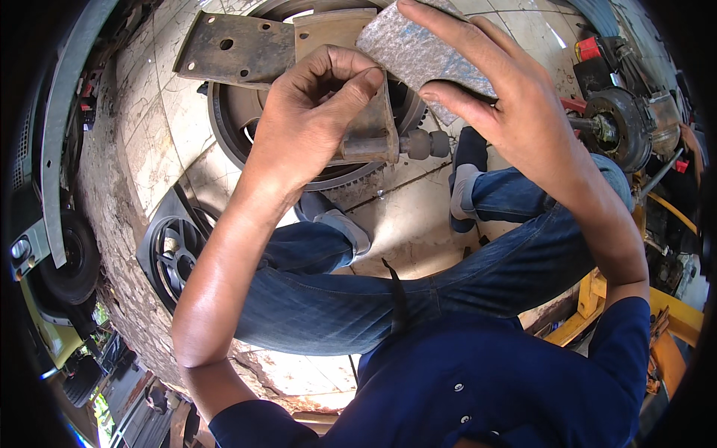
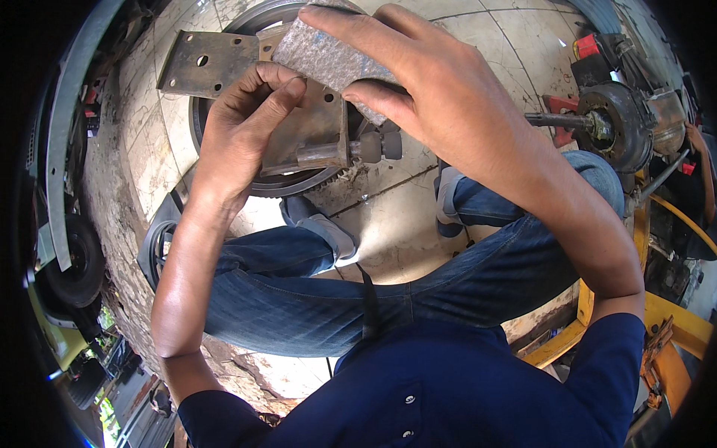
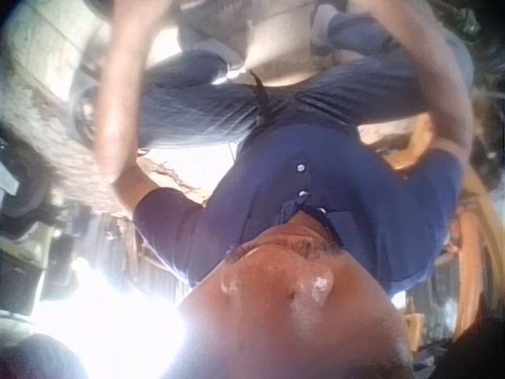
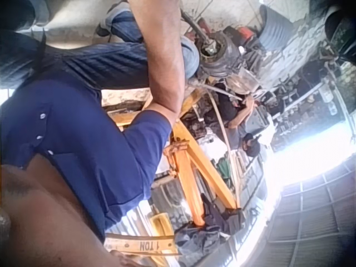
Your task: The person sits on the floor and uses a sanding block to scrub the surface of a metal brake assembly. They repeatedly rub the sanding block over the metal plates and edges, flipping the block to use different sides.
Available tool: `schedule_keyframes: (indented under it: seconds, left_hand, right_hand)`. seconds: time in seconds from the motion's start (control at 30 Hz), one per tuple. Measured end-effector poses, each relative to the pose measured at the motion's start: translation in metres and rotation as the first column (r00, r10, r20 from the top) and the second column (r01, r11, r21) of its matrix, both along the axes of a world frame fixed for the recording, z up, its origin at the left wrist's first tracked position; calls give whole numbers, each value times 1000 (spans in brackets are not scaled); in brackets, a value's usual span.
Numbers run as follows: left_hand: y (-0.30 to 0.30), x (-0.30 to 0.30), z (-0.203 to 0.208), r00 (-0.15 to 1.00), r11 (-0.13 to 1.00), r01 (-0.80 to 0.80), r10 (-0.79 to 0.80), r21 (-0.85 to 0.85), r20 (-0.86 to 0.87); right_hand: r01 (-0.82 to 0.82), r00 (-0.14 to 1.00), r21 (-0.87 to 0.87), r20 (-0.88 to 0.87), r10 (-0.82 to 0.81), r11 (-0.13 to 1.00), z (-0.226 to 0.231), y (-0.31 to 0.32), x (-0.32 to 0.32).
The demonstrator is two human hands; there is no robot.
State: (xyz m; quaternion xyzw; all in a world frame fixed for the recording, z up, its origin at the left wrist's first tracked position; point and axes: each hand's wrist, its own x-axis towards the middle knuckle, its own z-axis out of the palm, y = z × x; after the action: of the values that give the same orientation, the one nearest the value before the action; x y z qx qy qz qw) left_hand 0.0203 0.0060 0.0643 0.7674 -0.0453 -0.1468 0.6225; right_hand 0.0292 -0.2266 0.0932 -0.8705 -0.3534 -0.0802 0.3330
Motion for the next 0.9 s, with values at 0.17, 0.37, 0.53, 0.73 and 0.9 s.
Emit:
schedule_keyframes:
  seconds: [0.17, 0.37, 0.53, 0.73, 0.9]
  left_hand:
    - [-5, -2, -1, 1000, 999, 6, -5, -35, 24]
    - [-2, -2, -3, 999, 999, 32, -33, 15, 43]
    - [-3, -2, -4, 999, 1000, 22, -22, -2, 41]
    - [-2, -2, -2, 999, 1000, 18, -19, 15, 46]
    - [-2, -3, -1, 999, 1000, 12, -13, 14, 48]
  right_hand:
    - [-8, 1000, 24, -2, 8, 1000, -5, -2, 1]
    - [21, 1000, -98, -20, -23, 995, 0, 1, -4]
    - [7, 1000, -78, -24, -9, 997, -7, -3, -2]
    - [22, 999, -120, -30, -26, 993, 0, 1, -4]
    - [19, 999, -135, -43, -25, 991, 3, 1, -5]
